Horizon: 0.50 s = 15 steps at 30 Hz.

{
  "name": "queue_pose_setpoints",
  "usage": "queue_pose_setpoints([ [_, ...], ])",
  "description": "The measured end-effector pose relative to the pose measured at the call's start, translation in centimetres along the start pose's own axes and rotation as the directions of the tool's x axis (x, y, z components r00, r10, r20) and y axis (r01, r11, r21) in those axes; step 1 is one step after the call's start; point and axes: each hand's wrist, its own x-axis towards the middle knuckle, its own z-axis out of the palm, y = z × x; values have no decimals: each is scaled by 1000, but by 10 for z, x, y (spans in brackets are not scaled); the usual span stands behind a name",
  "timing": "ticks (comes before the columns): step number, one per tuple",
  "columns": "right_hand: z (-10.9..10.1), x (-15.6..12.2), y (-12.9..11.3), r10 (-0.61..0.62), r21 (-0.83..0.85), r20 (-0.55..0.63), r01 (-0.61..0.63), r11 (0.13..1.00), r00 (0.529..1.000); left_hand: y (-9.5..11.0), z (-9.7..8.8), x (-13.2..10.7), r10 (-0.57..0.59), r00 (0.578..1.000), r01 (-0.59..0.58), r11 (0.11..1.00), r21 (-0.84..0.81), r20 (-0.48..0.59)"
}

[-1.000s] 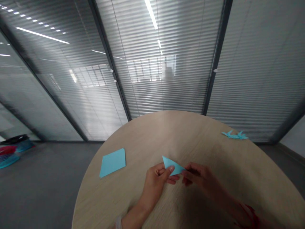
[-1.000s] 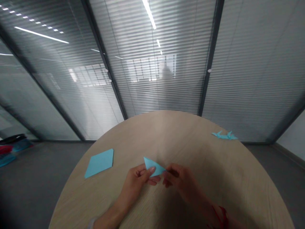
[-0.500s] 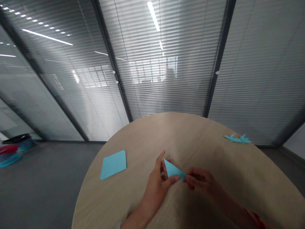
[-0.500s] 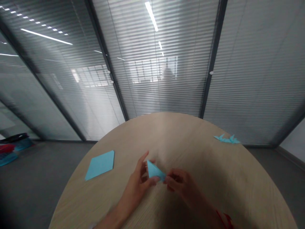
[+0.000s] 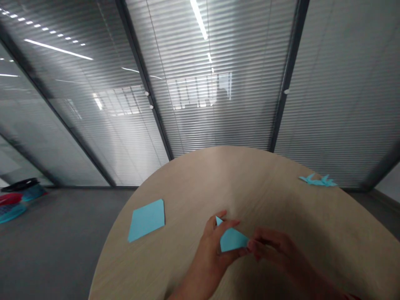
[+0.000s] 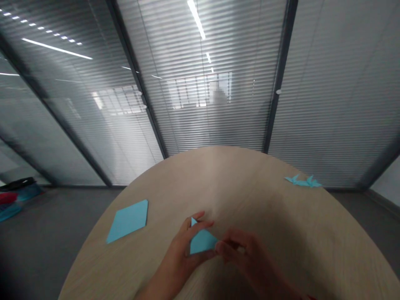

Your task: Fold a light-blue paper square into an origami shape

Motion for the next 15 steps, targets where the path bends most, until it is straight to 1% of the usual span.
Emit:
queue_pose_setpoints([
  [3,-2,-1,-2,-29,-10,-22,29,1000,999,5,0,-2,-63,995,74,988,-134,80],
  [7,-6,-4,-6,-27,-13,13,28,1000,1000,8,2,-7,-95,971,163,934,-317,221],
  [10,-8,-5,-6,-18,-11,54,18,1000,998,13,4,-10,-114,964,202,903,-379,242],
  [12,-7,-6,-5,-40,14,66,39,999,997,17,4,-11,-122,959,222,885,-409,256],
  [15,-6,-6,-4,-79,64,84,74,995,993,20,4,-11,-100,944,254,830,-496,316],
])
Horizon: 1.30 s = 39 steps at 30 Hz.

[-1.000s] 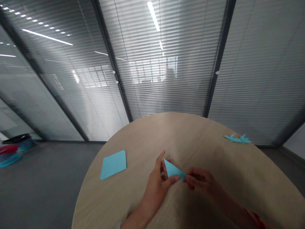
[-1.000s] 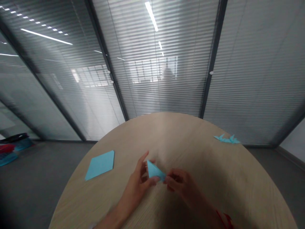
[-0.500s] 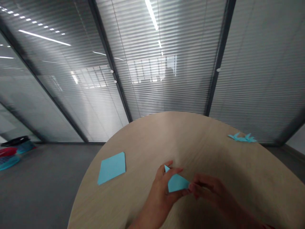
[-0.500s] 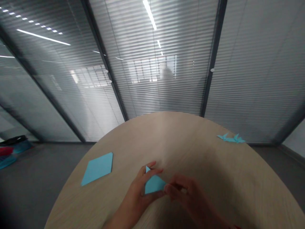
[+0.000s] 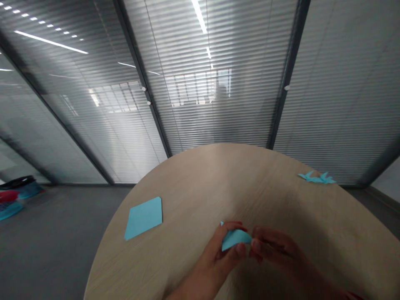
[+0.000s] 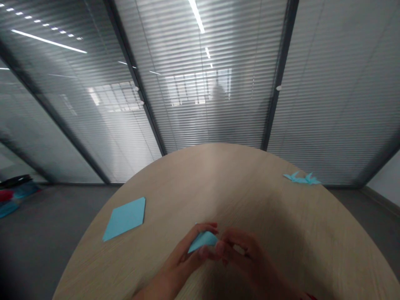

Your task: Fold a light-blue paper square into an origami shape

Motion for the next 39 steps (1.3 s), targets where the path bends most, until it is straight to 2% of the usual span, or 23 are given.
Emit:
queue_pose_setpoints([
  [4,3,0,0,-43,-4,1,43,999,999,-2,-1,1,15,1000,-15,1000,-24,9],
  [9,4,-1,3,-147,-118,6,146,982,989,-2,2,2,33,999,-35,996,-82,-21],
  [11,5,-2,3,-197,-153,12,196,968,980,0,5,2,32,997,-41,990,-133,-70],
  [14,5,-4,1,-225,-230,13,222,948,974,0,6,5,-5,980,-25,988,-149,-197],
  [20,4,-3,2,-195,-303,38,198,932,980,-6,-4,15,15,951,-60,989,-134,-309],
  [24,4,1,5,-103,-387,44,112,915,994,-6,-8,17,41,924,-110,981,-162,-381],
  [28,5,6,8,13,-440,14,-6,898,1000,-6,-10,18,48,928,-90,991,-98,-370],
  [30,6,7,8,40,-414,-25,-47,909,999,-9,-10,18,58,936,-80,996,-49,-347],
  [34,4,9,7,60,-280,-149,-100,955,987,-12,-8,16,103,911,-60,991,118,-399],
  [39,-2,13,8,14,-194,-177,-49,980,984,-12,-5,15,119,920,-73,988,134,-373],
])
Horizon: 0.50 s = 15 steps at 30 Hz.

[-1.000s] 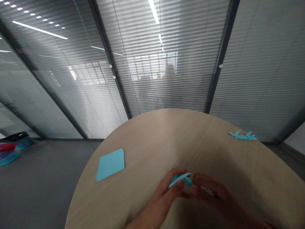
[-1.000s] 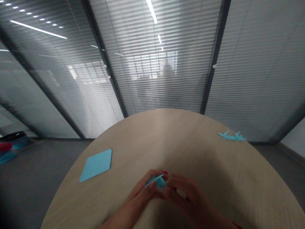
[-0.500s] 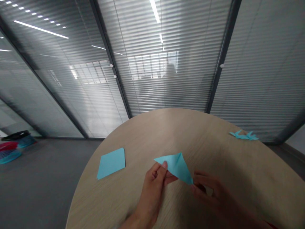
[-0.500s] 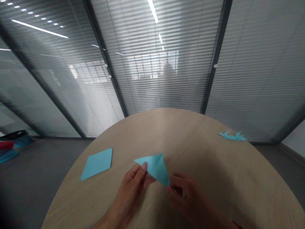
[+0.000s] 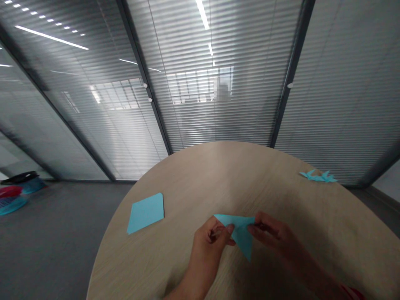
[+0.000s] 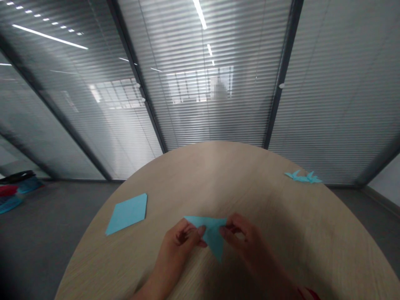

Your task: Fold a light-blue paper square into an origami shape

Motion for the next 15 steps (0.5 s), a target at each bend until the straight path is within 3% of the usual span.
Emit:
queue_pose_setpoints([
  [6,2,-5,0,-130,-134,-9,128,983,991,-3,-3,7,-5,998,10,997,-72,65],
  [11,5,-13,3,-232,-219,47,237,947,972,-3,-2,3,-127,990,136,977,-162,65],
  [15,6,-13,1,-243,-179,89,255,950,966,-3,-1,-6,-181,968,229,918,-322,173],
])
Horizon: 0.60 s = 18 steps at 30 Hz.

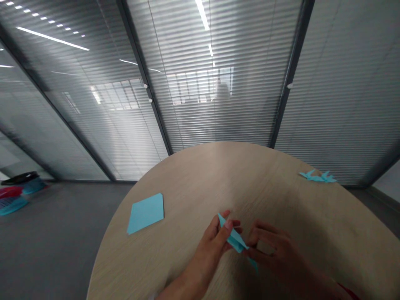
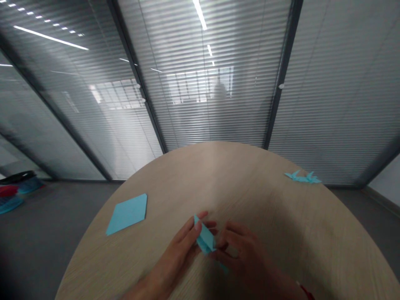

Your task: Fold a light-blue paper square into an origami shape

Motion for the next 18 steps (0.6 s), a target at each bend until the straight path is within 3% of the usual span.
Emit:
queue_pose_setpoints([
  [5,-5,7,-8,119,235,15,-119,965,993,-3,-4,-1,-28,985,37,998,-47,169],
  [13,-14,13,-5,383,518,36,-345,783,923,3,-2,4,-55,993,72,983,-166,104],
  [18,-15,16,0,413,475,-88,-326,817,907,6,2,3,-47,988,72,983,-170,146],
])
